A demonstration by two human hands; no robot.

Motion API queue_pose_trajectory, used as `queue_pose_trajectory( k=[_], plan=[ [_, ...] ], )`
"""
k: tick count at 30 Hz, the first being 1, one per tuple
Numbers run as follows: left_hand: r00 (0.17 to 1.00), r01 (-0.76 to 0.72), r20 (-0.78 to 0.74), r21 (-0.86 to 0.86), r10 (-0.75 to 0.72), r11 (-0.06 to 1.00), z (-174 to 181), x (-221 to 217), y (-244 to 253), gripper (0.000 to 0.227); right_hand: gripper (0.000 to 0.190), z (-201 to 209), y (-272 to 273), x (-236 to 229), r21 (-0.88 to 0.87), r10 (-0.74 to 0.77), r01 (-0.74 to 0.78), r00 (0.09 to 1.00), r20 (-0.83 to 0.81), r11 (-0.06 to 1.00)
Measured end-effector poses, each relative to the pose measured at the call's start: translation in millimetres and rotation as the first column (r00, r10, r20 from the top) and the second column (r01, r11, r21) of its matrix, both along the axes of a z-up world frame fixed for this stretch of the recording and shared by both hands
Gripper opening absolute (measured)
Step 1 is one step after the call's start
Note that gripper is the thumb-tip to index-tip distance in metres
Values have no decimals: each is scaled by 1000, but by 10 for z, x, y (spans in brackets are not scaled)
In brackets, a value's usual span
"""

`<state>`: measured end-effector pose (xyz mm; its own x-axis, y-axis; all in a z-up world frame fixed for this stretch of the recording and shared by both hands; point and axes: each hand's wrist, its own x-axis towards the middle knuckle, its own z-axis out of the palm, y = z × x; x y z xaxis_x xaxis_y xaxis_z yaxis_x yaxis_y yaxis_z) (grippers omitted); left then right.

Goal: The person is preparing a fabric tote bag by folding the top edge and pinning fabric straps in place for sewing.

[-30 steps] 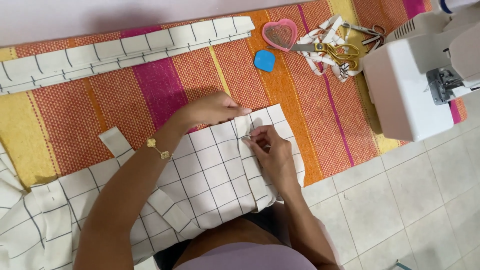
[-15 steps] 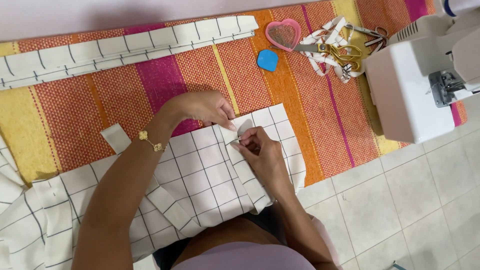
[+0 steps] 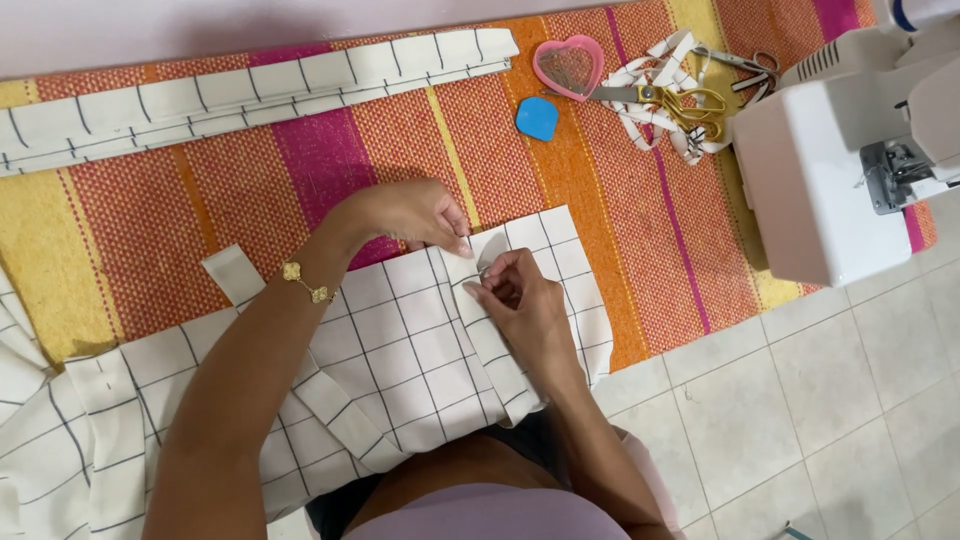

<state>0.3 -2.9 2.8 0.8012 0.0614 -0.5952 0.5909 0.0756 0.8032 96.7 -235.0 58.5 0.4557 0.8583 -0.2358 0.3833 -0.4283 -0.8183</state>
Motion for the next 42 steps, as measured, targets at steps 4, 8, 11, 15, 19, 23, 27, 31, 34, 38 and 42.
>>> queue_pose_trajectory(
  k=[4,8,11,15,19,23,27,31,34,38,42],
  plan=[
    [1000,0,-2,10,0,1000,-23,15,0,43,22,-28,-50,11,78,-16,16,1000,2,997],
    [1000,-2,-7,0,2,1000,-55,17,11,40,18,-207,5,768,164,-57,35,990,130,986],
    [1000,-11,-18,8,11,1000,9,-6,-32,48,10,-39,163,1406,328,-181,11,852,491,945],
    [995,42,-91,176,-26,983,347,32,-130,36,11,4,637,1994,409,-156,-150,766,623,900],
    [983,122,-172,323,-69,938,453,61,-178,36,25,-273,1341,2440,351,-2,-421,638,770,836],
    [988,107,-142,315,-65,943,390,59,-175,29,9,-395,1775,2555,118,111,-267,705,700,956],
    [988,124,-131,331,-85,936,351,54,-159,37,16,-428,1936,2626,49,191,-350,617,764,936],
    [988,129,-121,313,-95,941,294,56,-151,30,11,-423,1968,2577,5,199,-287,675,710,958],
    [989,123,-119,298,-91,947,259,62,-137,32,12,-429,1986,2589,-32,210,-258,701,681,966],
    [987,133,-129,308,-97,942,285,66,-137,35,19,-441,1984,2632,-53,220,-252,699,680,966],
    [988,125,-124,305,-91,944,289,58,-138,34,21,-312,1961,2515,-28,222,-260,761,610,965]
  ],
)
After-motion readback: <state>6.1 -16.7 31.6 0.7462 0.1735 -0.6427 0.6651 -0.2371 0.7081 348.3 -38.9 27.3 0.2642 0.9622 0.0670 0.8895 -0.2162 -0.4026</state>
